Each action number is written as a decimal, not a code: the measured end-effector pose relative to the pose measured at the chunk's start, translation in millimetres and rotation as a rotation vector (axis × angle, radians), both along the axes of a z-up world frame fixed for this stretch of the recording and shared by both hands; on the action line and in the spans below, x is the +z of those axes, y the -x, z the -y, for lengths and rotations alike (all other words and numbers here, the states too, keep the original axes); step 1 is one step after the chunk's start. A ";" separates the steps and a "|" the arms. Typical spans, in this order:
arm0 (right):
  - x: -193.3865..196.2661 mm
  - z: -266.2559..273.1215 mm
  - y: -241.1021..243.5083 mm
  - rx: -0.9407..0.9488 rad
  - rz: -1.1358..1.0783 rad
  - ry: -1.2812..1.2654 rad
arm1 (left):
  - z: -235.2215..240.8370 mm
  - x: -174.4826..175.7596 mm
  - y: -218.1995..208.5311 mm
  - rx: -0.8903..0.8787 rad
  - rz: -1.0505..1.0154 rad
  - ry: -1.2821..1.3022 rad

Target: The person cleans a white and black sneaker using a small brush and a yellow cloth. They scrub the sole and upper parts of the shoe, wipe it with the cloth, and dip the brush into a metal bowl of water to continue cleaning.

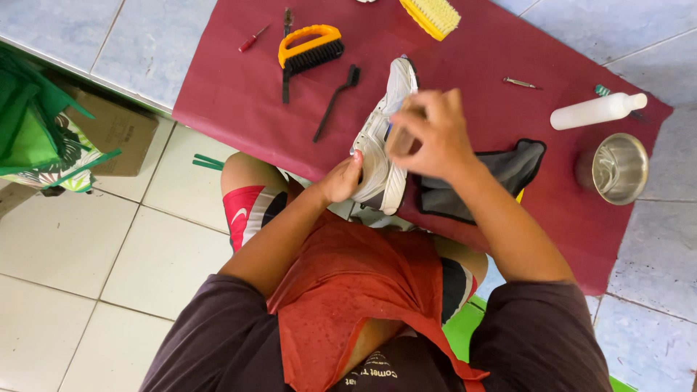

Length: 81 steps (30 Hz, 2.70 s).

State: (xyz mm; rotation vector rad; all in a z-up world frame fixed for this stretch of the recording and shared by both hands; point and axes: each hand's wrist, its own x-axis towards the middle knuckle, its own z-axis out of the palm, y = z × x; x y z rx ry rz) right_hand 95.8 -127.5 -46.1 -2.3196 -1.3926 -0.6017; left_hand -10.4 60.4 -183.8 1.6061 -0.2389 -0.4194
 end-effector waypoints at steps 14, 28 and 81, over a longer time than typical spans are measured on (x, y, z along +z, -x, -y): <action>11.4 -3.2 4.3 0.126 -0.327 0.076 | 3.1 -13.3 -0.5 0.017 0.024 -0.009; 21.4 -0.4 -34.1 -0.018 0.133 0.175 | 4.7 -9.9 0.9 0.105 0.009 0.011; -1.9 -35.9 30.1 0.236 -0.579 0.200 | 6.6 8.5 -5.2 0.132 0.568 0.344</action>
